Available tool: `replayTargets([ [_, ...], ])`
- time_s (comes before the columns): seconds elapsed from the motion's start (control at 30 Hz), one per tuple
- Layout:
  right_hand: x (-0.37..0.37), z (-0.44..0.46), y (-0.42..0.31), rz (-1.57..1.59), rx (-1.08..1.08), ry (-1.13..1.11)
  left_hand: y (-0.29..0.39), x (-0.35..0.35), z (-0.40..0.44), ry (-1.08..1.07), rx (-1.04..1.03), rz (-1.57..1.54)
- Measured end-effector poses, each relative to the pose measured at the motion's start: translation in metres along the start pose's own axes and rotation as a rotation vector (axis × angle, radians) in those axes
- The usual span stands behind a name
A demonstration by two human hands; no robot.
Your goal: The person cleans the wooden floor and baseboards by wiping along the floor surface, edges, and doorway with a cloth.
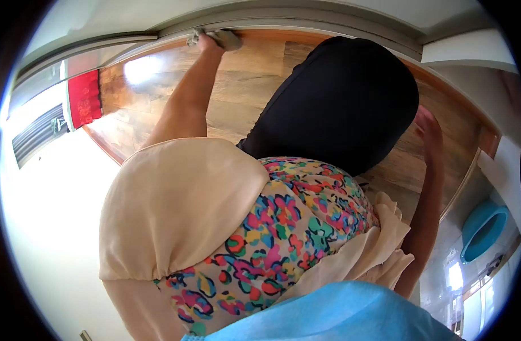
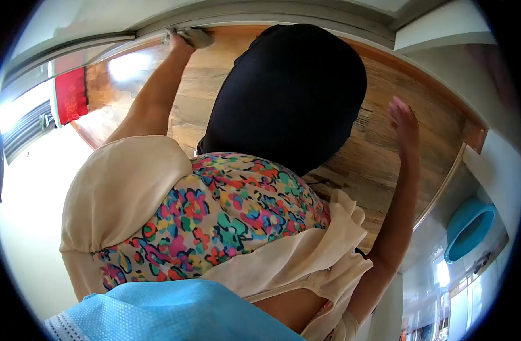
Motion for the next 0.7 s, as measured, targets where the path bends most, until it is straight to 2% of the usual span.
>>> replayTargets([
  [0.07,0.019,-0.006,0.006,-0.034,-0.031,0.032,-0.023,-0.013,-0.029,0.231,-0.035,0.064],
  [0.1,0.03,-0.008,0.009,-0.057,-0.076,0.053,-0.047,-0.042,-0.061,0.02,0.057,-0.001],
  [0.13,0.043,-0.012,0.014,-0.079,-0.124,0.079,-0.081,-0.058,-0.077,-0.097,0.225,0.023],
  [0.17,0.054,-0.015,0.02,-0.075,-0.13,0.099,-0.103,-0.08,-0.125,-0.123,0.402,0.019],
  [0.2,0.065,-0.018,0.027,-0.11,-0.135,0.09,-0.105,-0.101,-0.19,0.052,0.465,0.068],
  [0.23,0.078,-0.023,0.032,-0.144,-0.137,0.093,-0.128,-0.117,-0.212,0.01,0.53,0.078],
  [0.37,0.123,-0.08,0.031,-0.279,-0.068,0.118,-0.193,-0.188,-0.271,-0.323,0.705,0.138],
  [0.43,0.141,-0.113,0.037,-0.402,-0.078,0.008,-0.214,-0.221,-0.297,-0.491,0.761,0.205],
  [0.53,0.192,-0.159,0.087,-0.377,-0.185,0.131,-0.241,-0.26,-0.332,-0.81,0.776,0.325],
  [0.57,0.2,-0.172,0.102,-0.354,-0.195,0.153,-0.246,-0.275,-0.344,-0.956,0.746,0.375],
  [0.63,0.207,-0.2,0.135,-0.026,-0.296,0.257,-0.255,-0.305,-0.369,-1.278,0.643,0.477],
  [0.67,0.206,-0.21,0.143,0.022,-0.242,0.317,-0.262,-0.314,-0.38,-1.084,0.678,0.65],
  [0.7,0.208,-0.218,0.162,0.062,-0.255,0.341,-0.255,-0.323,-0.399,-1.109,0.683,0.692],
])
Point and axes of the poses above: each hand's wrist, its own z-axis towards the middle knuckle, its own x-axis out of the back of the hand, y = z × x, the point moved 8 cm from there along z, towards the middle knuckle, and after that the axes turned 1 degree about y, right-handed, at the moved point
